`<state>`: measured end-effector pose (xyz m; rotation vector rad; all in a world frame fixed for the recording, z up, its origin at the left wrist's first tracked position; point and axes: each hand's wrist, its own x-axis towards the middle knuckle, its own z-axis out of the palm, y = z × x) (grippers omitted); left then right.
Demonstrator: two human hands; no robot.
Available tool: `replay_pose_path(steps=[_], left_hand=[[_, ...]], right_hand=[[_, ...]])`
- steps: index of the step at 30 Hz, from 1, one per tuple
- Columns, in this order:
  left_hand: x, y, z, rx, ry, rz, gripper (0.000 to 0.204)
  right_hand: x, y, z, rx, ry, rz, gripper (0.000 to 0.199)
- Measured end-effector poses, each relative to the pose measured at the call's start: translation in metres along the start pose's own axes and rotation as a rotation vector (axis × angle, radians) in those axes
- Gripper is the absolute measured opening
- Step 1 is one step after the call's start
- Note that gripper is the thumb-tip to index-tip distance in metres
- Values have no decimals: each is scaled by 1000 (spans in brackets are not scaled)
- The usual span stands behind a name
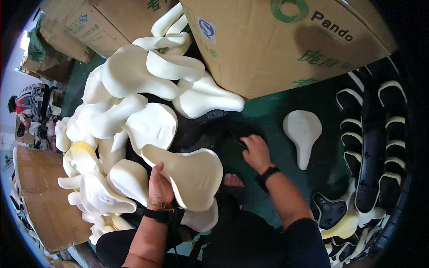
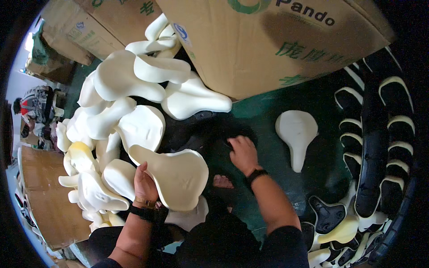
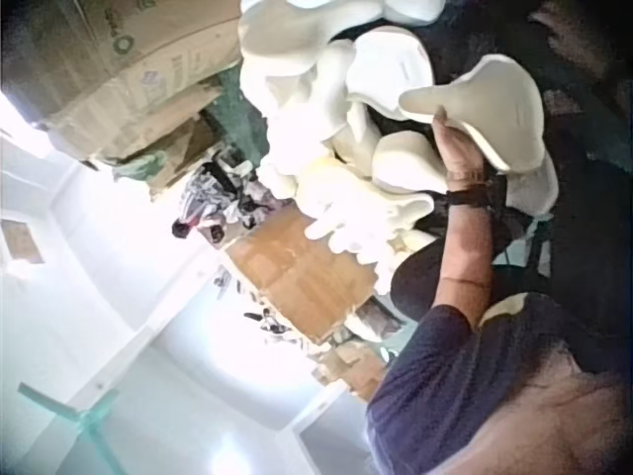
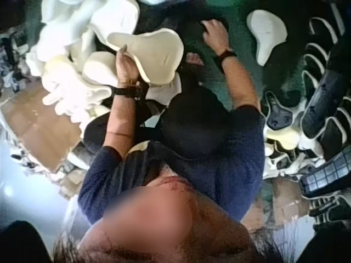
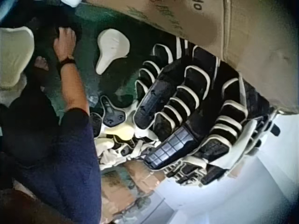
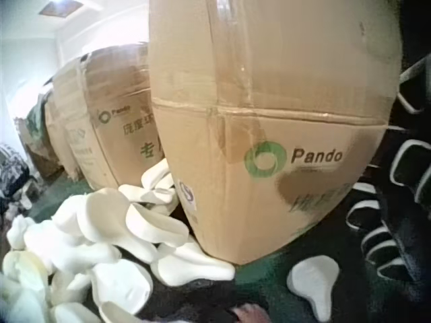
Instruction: The recorder is assembling foam padding onto plastic bicycle seat bases using industrial adhesive from a bottle.
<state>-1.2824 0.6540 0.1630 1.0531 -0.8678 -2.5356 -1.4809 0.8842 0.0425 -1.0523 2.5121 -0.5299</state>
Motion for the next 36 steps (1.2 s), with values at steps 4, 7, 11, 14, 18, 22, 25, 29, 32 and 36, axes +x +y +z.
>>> replay_pose_path(steps=[4,7,11,14,18,22,25,29,32,36], left_hand=[[15,-15,-11,-5,80,9,50],[19,-23,-10,109,101,92,45],[35,-32,13,101,-7,162,44],[39,-29,39,50,-11,209,49],[39,-17,49,-17,-57,177,47],[39,-11,51,13,-58,161,50],[40,-14,51,34,-68,200,51],[40,-17,51,50,-60,176,52],[39,-16,49,-28,-92,191,41],[37,-9,52,6,-107,161,62]], right_hand=[[-60,4,-25,772,244,262,39],[-80,-27,-48,1240,276,432,34],[-86,-62,-78,960,322,145,36],[-74,-90,-91,612,330,-179,44],[-55,-114,-89,331,408,-509,52],[-51,-126,-89,252,412,-557,54],[-49,-128,-90,238,398,-559,54],[-49,-127,-87,219,391,-573,54],[-49,-130,-90,210,365,-588,54],[-48,-132,-86,235,333,-620,56]])
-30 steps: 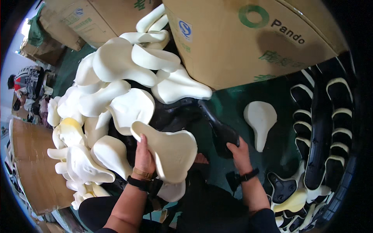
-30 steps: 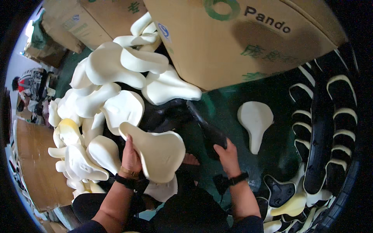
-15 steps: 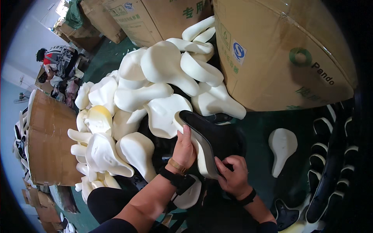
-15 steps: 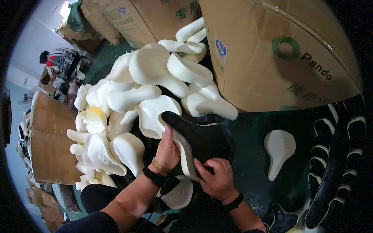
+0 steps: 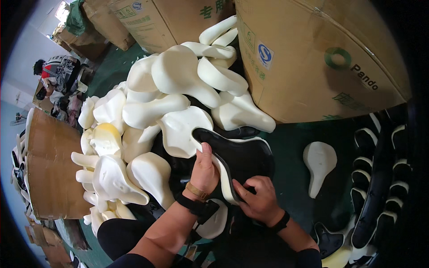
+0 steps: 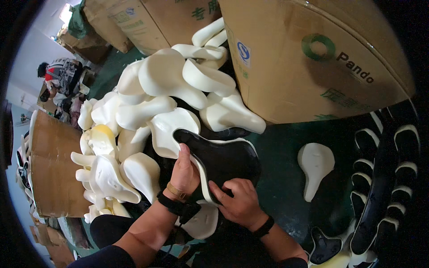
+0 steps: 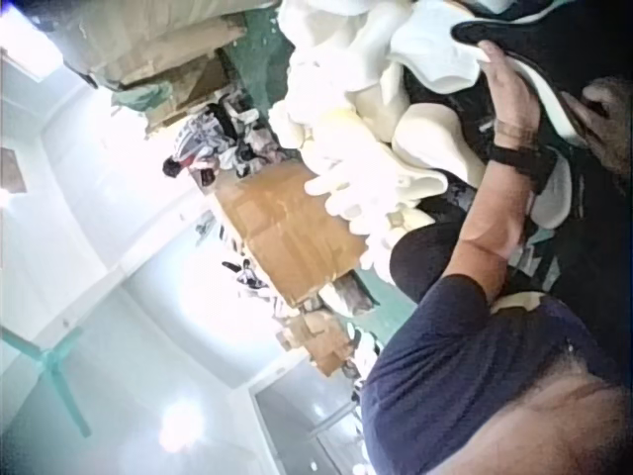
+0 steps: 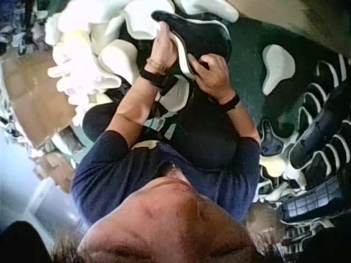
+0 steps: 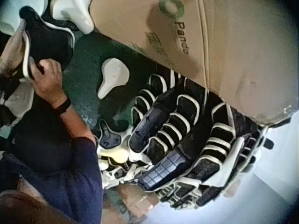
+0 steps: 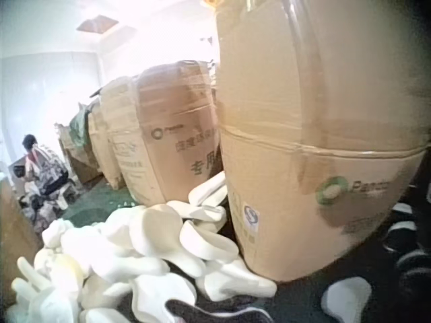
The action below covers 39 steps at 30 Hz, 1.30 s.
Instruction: The recorder is assembling foam padding onto plastic bicycle seat bases using industrial adhesive from a bottle.
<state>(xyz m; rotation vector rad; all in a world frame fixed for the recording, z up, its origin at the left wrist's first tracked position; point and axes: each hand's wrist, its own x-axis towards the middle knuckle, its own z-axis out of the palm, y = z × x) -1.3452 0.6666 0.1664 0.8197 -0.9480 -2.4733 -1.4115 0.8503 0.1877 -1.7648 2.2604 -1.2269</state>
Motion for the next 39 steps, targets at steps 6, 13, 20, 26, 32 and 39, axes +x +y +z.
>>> replay_pose_path(steps=[6,13,20,26,32,39], left_hand=[[-4,7,5,27,-27,-75,49],[-25,5,25,146,-115,-98,43],[-23,7,13,96,-31,-231,41],[-17,15,4,-20,49,-322,46],[-15,7,10,82,48,-252,48],[-17,-24,8,391,-120,-186,48]], right_hand=[[2,-2,-1,-5,-1,-37,55],[3,7,8,-80,51,-135,53],[0,4,18,3,7,-159,49],[2,26,-3,175,266,135,43],[-26,52,16,1040,277,870,73],[-58,68,0,1143,273,947,74]])
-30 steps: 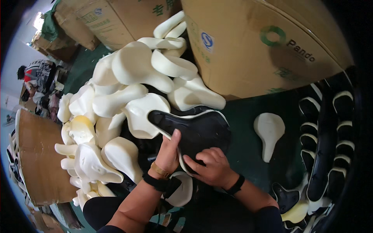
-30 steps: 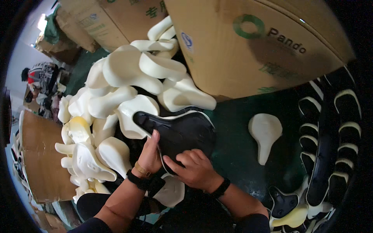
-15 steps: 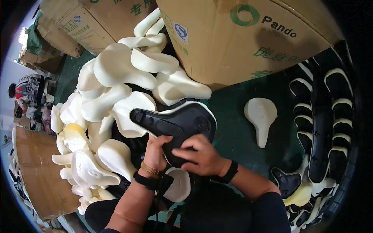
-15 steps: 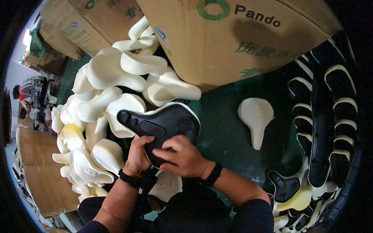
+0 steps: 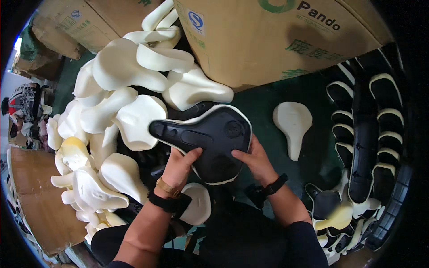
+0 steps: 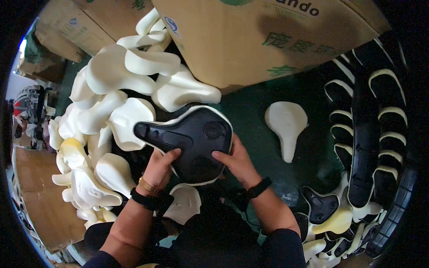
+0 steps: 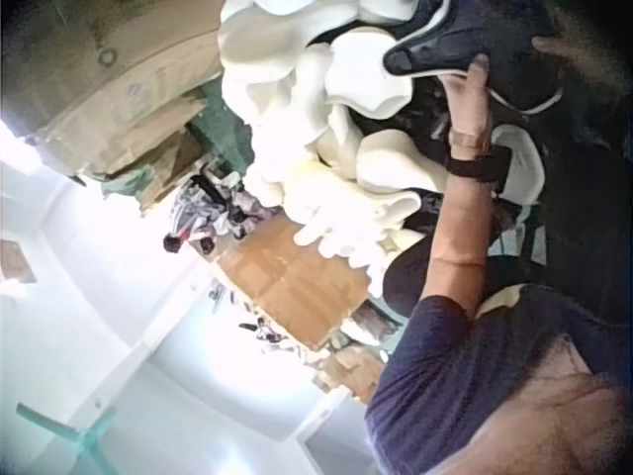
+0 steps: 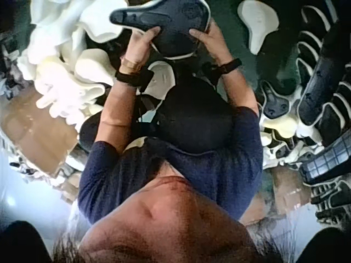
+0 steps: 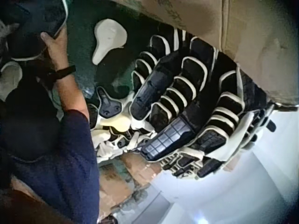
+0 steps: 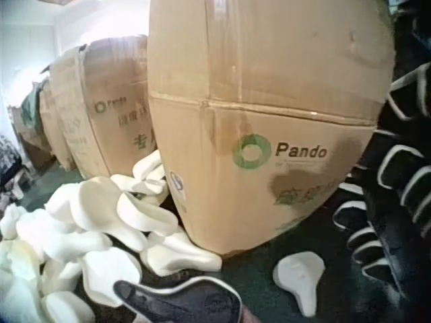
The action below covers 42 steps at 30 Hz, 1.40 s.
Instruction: The recorder is assembling foam padding onto plastic bicycle seat bases using industrial adhesive from a bottle.
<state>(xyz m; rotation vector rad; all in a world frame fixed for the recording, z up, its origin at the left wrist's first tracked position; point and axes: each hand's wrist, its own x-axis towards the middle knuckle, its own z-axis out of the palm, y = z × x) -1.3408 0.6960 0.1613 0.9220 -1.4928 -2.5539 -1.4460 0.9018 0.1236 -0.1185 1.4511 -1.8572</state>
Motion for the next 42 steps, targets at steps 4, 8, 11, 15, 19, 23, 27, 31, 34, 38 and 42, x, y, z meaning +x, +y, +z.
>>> replay_pose_path(steps=[4,8,11,15,19,23,27,31,34,38,42], left_hand=[[-19,-7,-25,298,-104,-281,52],[-40,-31,-56,300,-24,-504,48],[-43,-57,-59,295,-20,-570,43],[-44,-61,-37,279,-83,-606,40],[-46,-49,-40,274,-39,-577,40],[-43,-40,-42,262,10,-544,37],[-43,-34,-56,210,102,-558,35],[-41,-30,-70,163,133,-531,38],[-25,-22,-62,20,60,-516,55],[-17,-13,-63,-233,-250,-382,76],[-20,14,-64,185,23,-162,49]], right_hand=[[-43,-16,-79,-230,123,-51,81],[-138,-64,-184,-324,33,562,88],[-178,-78,-232,-1435,-247,1069,63],[-128,-21,-244,-1293,287,674,47],[-21,25,-181,-268,548,548,57],[49,77,-200,445,825,380,55],[62,98,-207,569,844,185,46],[38,85,-131,69,539,222,36],[13,82,-89,-545,0,179,22],[19,59,29,-995,-541,-151,33],[45,49,51,-945,-526,5,34]])
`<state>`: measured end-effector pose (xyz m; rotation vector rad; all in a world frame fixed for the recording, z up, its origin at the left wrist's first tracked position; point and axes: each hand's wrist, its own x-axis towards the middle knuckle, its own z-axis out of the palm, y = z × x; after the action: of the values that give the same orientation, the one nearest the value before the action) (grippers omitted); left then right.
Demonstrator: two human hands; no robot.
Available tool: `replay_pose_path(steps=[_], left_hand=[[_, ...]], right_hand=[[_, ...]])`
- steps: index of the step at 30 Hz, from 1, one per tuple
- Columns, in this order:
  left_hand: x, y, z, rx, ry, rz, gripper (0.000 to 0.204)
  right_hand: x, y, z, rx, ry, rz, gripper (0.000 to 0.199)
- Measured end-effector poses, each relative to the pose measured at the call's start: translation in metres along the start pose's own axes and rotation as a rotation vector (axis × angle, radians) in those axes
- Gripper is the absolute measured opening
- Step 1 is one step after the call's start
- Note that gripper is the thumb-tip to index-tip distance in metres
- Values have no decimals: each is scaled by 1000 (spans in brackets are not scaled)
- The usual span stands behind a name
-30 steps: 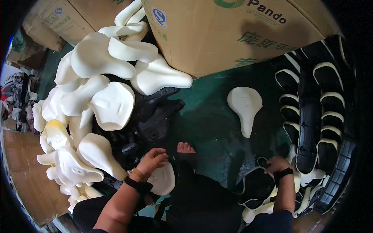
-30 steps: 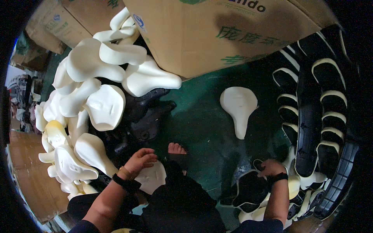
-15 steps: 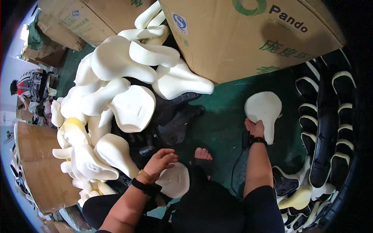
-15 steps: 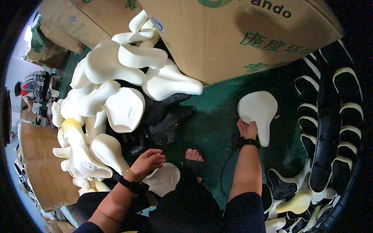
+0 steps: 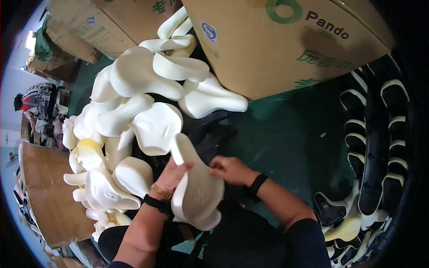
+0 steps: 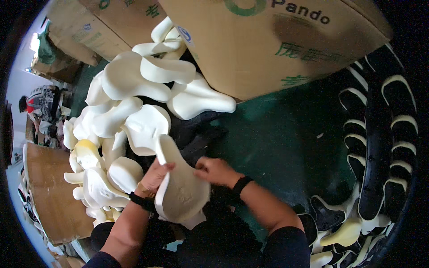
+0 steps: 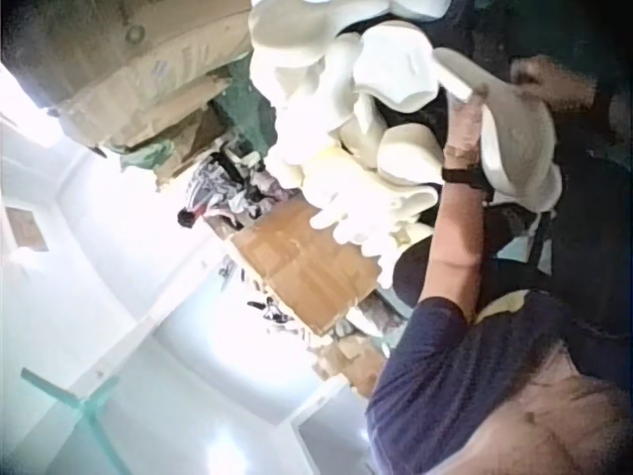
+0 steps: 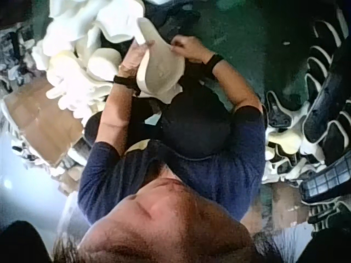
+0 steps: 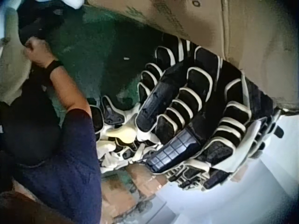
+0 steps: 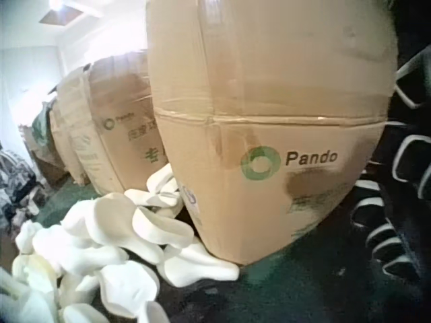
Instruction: The recorder is assembling foam padding onto plastic bicycle seat bases using industrial adhesive from a bottle.
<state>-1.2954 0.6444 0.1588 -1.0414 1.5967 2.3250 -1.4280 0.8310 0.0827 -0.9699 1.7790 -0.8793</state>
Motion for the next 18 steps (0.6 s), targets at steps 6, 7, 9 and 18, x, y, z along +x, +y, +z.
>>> replay_pose_path(steps=[6,7,9,18], left_hand=[[-30,4,-53,-265,239,47,50],[-31,0,-58,-191,281,67,56],[-40,-4,-68,-111,344,106,58],[-31,-7,-49,-248,255,175,50]], right_hand=[[37,74,60,833,28,389,49],[41,78,67,725,175,274,51],[38,61,64,316,444,6,51],[-85,62,-23,36,1046,373,24]])
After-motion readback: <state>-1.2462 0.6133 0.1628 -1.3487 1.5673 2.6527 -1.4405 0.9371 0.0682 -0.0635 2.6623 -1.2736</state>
